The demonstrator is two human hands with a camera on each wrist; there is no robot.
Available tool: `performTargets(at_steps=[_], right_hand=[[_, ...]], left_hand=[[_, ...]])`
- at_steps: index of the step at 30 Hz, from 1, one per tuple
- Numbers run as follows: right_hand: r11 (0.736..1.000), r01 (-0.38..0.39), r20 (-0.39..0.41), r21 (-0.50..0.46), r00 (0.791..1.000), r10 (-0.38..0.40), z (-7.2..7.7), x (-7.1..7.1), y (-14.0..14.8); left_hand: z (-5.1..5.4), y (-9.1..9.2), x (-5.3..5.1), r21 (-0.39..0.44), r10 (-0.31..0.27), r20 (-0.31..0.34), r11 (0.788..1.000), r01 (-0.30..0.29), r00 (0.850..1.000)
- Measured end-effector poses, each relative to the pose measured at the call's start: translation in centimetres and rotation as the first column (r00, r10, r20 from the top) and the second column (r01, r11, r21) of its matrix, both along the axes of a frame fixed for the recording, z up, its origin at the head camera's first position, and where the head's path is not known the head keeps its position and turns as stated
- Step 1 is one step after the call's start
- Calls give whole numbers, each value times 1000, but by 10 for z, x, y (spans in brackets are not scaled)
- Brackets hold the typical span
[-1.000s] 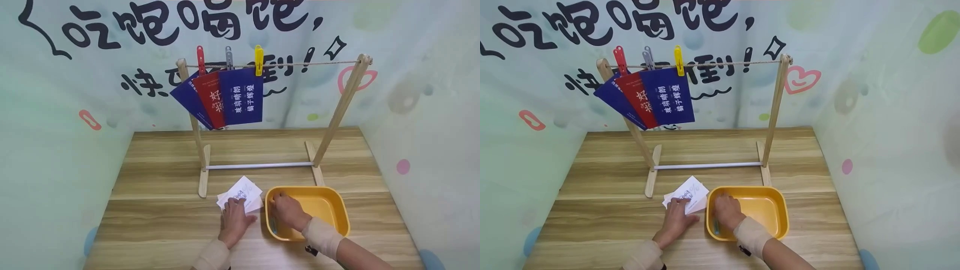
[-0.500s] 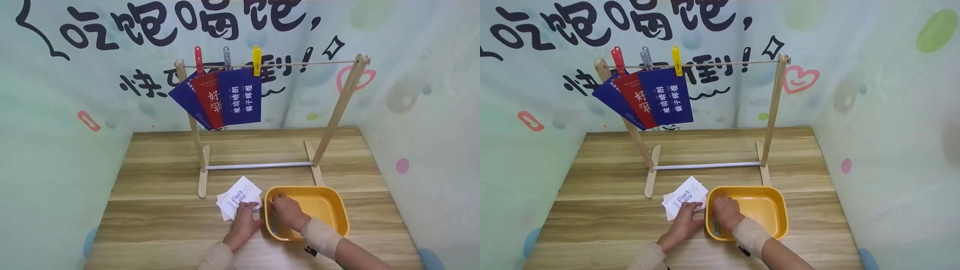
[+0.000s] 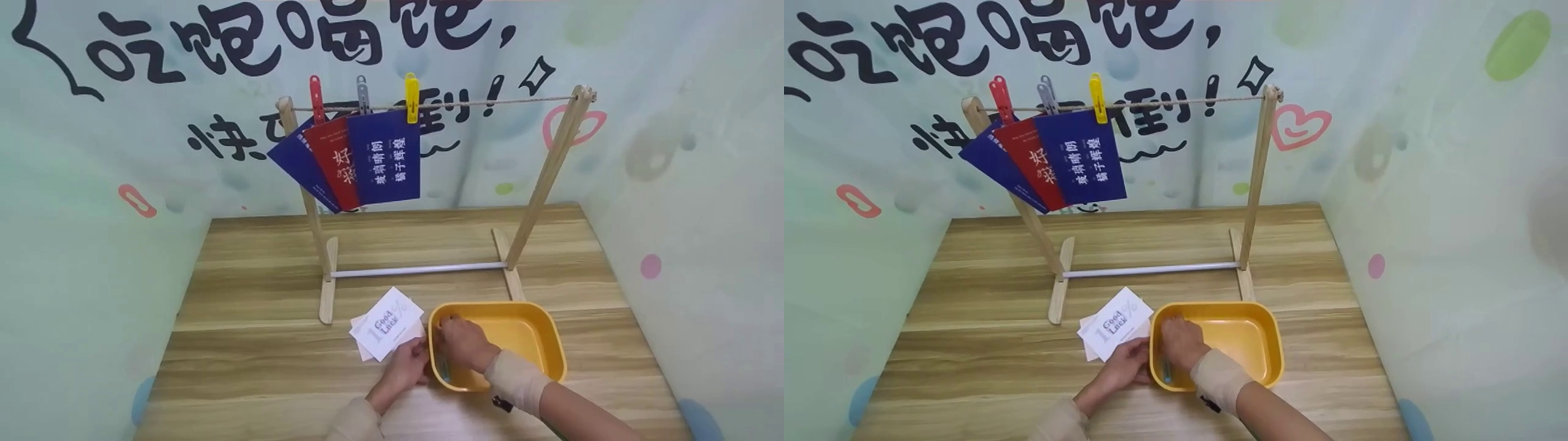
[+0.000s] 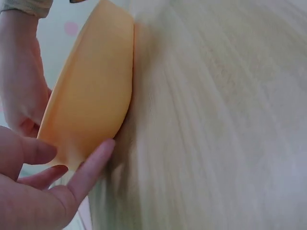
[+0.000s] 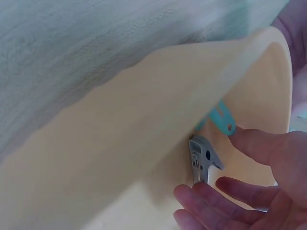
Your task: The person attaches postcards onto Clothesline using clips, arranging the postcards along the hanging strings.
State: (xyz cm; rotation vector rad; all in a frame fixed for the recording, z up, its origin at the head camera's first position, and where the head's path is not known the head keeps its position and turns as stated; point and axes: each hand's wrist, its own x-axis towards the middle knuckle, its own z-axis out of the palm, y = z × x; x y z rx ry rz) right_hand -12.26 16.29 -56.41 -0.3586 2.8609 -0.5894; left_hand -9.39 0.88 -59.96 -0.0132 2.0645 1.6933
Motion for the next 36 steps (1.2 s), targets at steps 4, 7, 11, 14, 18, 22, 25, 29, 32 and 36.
performTargets(at_steps=[4, 7, 11, 14, 18, 22, 25, 29, 32, 36], right_hand=[[999, 4, 37, 33, 999, -5, -1, -4, -3], [997, 3, 45, 74, 999, -7, -4, -6, -4], [993, 2, 50, 117, 999, -8, -7, -9, -6], [991, 1, 39, 137, 999, -7, -8, -10, -7], [990, 12, 24, 141, 1000, -16, -8, -13, -8], [991, 23, -6, 130, 1000, -22, -10, -13, -8], [992, 27, -23, 121, 999, -25, -13, -12, -8], [994, 40, -16, 104, 999, -38, -16, -13, -7], [995, 39, -12, 89, 999, -38, -17, -12, -7], [997, 42, 33, 64, 998, -44, -15, -13, -7]], left_hand=[[0, -1, 2, 33, 8, 57, 999, -10, 998], [0, -2, 2, 47, 6, 76, 999, -10, 997], [-3, 0, 3, 21, 5, 50, 1000, -6, 999], [-5, 0, 3, 8, 17, 38, 1000, -17, 999], [-6, 1, 3, 15, 33, 46, 999, -34, 998], [-6, 2, 3, 16, 31, 40, 999, -32, 999], [-6, 2, 4, 31, 35, 26, 999, -36, 999], [-7, 3, 5, 42, 47, 8, 998, -47, 999], [-7, 2, 5, 37, 52, 8, 998, -52, 999], [-7, 2, 4, 37, 55, 29, 998, -56, 998]])
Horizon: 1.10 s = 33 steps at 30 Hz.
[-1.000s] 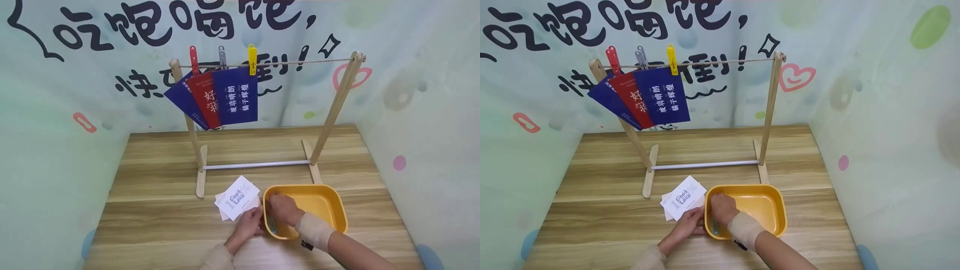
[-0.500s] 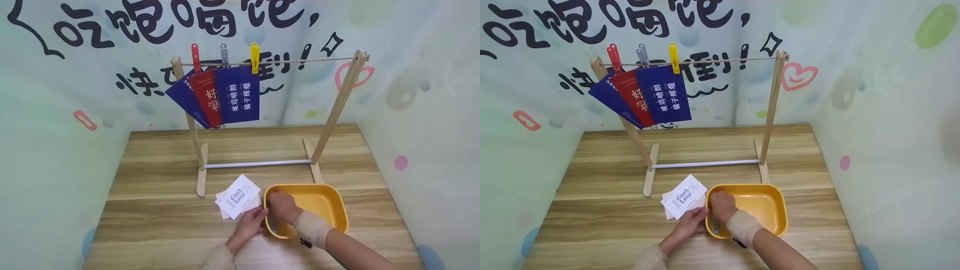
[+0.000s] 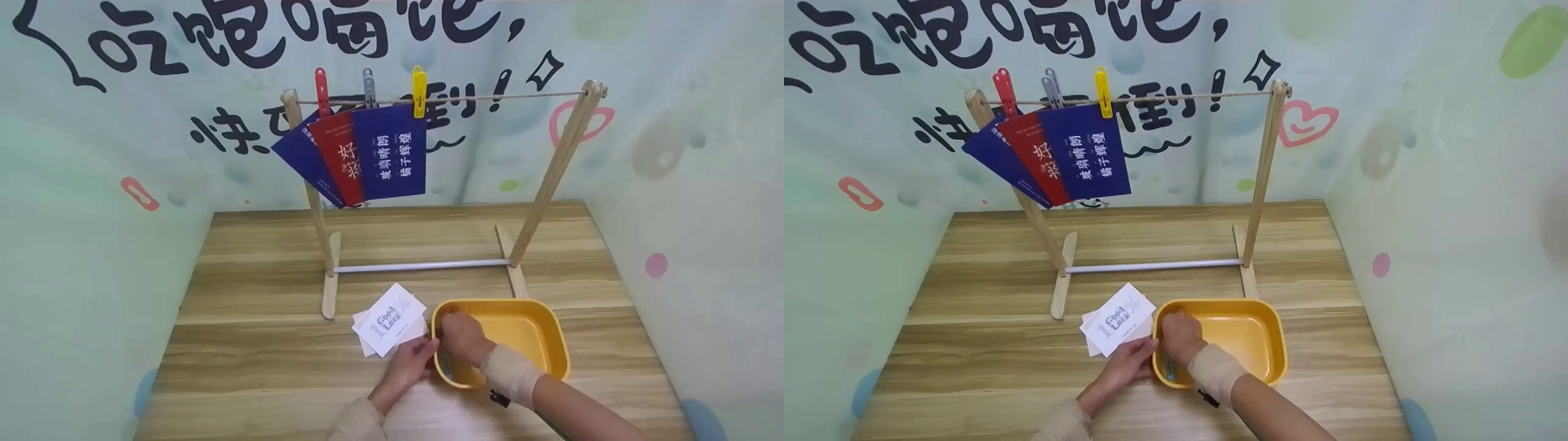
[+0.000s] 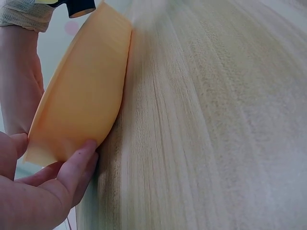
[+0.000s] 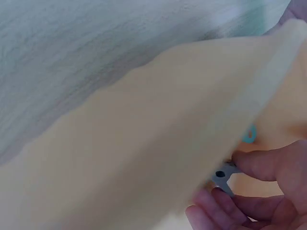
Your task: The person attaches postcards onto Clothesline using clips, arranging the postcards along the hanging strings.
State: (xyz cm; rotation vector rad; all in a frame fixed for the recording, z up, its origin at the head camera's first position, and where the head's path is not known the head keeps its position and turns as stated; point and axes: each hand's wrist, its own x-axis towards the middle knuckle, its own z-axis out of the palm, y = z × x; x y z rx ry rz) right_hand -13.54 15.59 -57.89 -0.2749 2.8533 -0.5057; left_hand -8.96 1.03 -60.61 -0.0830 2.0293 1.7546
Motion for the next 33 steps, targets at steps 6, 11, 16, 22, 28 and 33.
performTargets(at_steps=[6, 11, 16, 22, 28, 33], right_hand=[[994, 82, 87, -72, 993, -76, 8, -2, 3], [989, 114, 94, -99, 990, -104, 14, 0, 3], [988, 104, 45, -112, 994, -99, 18, 3, 4], [982, 84, -21, -166, 996, -88, 23, 7, 5], [976, 54, -156, -212, 984, -89, 27, 10, 7], [963, -2, -293, -269, 953, -80, 33, 12, 8]], left_hand=[[0, 0, -1, -16, -4, 12, 1000, 4, 1000], [0, -1, 0, -31, -7, 9, 999, 7, 1000], [1, -1, 0, -39, -7, -22, 999, 6, 1000], [0, -1, 0, -69, -22, -43, 997, 19, 999], [0, -3, 1, -15, 1, -50, 1000, -1, 999], [2, -8, 1, -4, 35, -58, 999, -36, 998]])
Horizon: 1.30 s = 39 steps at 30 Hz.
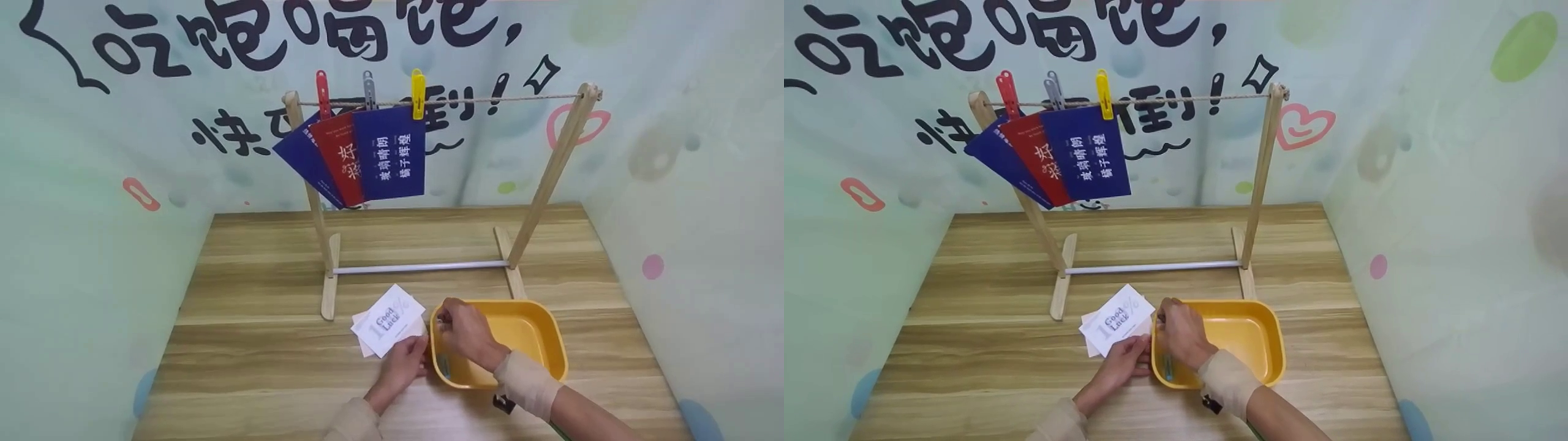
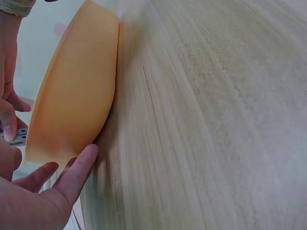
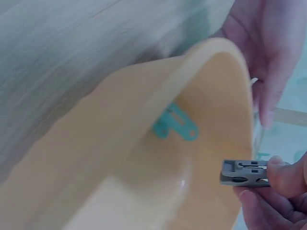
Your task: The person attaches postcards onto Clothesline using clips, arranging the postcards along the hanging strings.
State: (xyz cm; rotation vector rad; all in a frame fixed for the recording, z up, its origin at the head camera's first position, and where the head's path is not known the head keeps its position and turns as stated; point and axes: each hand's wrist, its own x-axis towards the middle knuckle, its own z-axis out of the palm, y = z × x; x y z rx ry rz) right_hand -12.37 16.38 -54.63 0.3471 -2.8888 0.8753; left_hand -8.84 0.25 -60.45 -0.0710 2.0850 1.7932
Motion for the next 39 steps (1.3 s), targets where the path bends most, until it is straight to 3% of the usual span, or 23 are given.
performTargets(at_steps=[5, 11, 15, 18, 23, 29, 34, 37, 39], right_hand=[[995, -27, -106, -97, 994, 17, 12, -3, -1], [980, -18, -94, -196, 996, 0, 33, -8, -3], [970, -15, -109, -244, 994, -12, 46, -10, -8], [966, -24, -140, -257, 990, -13, 54, -10, -12], [938, -37, -126, -344, 992, -8, 70, -7, -17], [878, -58, -134, -474, 991, -7, 93, -5, -19], [871, -83, -179, -485, 984, -6, 109, -6, -20], [870, -91, -201, -485, 979, -10, 117, -3, -22], [867, -102, -217, -488, 976, -8, 121, -1, -24]], left_hand=[[2, -11, -8, -7, 31, -31, 999, -31, 999], [11, -32, -25, -80, 52, -119, 995, -61, 992], [18, -46, -36, -113, 58, -229, 990, -86, 972], [22, -54, -43, -155, 57, -320, 982, -112, 946], [27, -66, -51, -229, 41, -394, 963, -142, 918], [30, -76, -57, -284, -4, -373, 953, -110, 928], [26, -83, -59, -326, -25, -338, 941, -92, 941], [23, -87, -60, -390, -30, -311, 916, -98, 950], [20, -90, -61, -450, -40, -307, 886, -108, 951]])
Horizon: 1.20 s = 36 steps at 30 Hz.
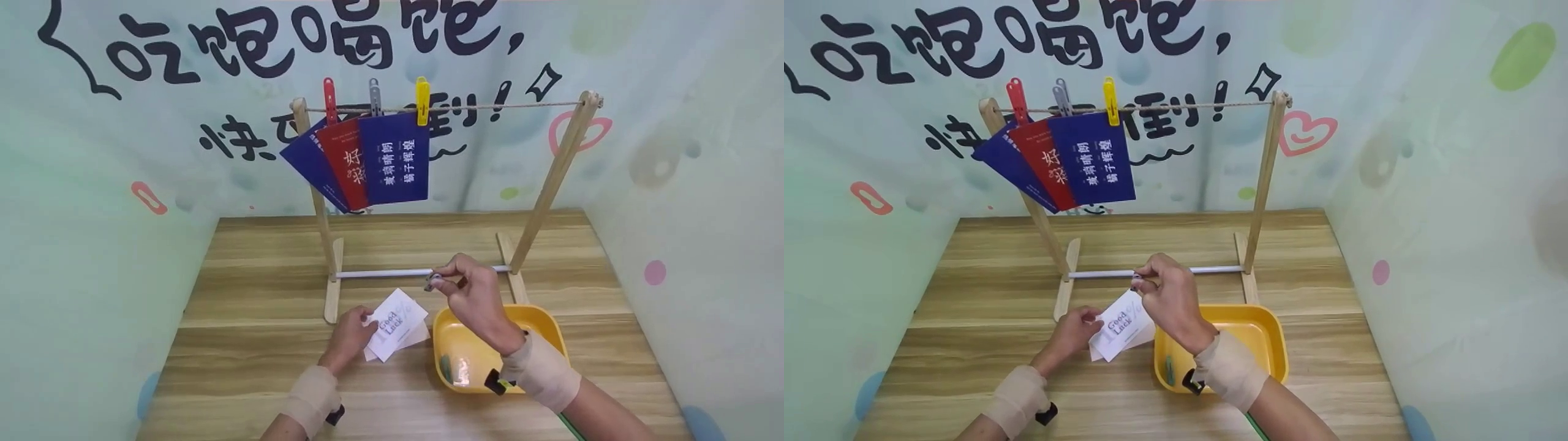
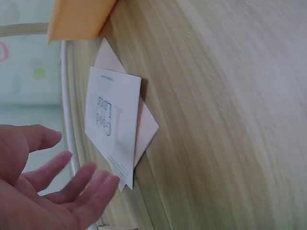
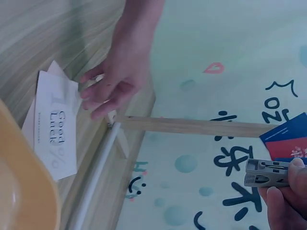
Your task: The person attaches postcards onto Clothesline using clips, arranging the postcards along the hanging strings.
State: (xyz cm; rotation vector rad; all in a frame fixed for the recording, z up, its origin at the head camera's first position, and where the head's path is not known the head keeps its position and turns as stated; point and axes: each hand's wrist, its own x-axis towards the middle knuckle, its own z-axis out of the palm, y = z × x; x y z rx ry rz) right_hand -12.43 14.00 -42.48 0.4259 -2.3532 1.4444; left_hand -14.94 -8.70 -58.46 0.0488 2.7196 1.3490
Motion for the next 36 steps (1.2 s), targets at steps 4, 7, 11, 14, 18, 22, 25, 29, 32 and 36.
performTargets(at_steps=[4, 7, 11, 14, 18, 22, 25, 29, 32, 36], right_hand=[[1000, -18, -41, 0, 999, 18, 4, 6, -2], [1000, -20, -70, -1, 997, 20, 6, 8, -3], [1000, -18, -83, -3, 996, 18, 7, 9, -3], [1000, -22, -82, -2, 996, 21, 6, 9, -2], [1000, -21, -106, 13, 994, 22, 2, 10, -1], [999, -27, -133, 17, 991, 29, -2, 9, 0], [1000, -23, -134, 9, 991, 24, -5, 10, 1], [1000, -9, -117, 24, 993, 11, -7, 13, 1], [999, -9, -98, 36, 995, 12, -9, 15, 1], [999, -26, -61, 26, 998, 28, -12, 19, -2]], left_hand=[[-7, -2, -1, -158, 17, -29, 987, -21, 999], [-10, -2, -2, -252, 11, -37, 968, -20, 999], [-11, 2, -2, -284, 10, 9, 959, -7, 1000], [-12, 5, -2, -279, 16, 47, 960, -2, 999], [-15, 5, -3, -306, 2, 54, 952, 15, 999], [-16, 2, -6, -319, 4, 69, 948, 18, 998], [-15, -1, -9, -285, 7, 107, 958, 24, 994], [-13, -4, -12, -261, -2, 139, 965, 38, 990], [-11, -5, -13, -277, -11, 136, 960, 49, 991], [-9, -4, -14, -299, -40, 123, 951, 76, 992]])
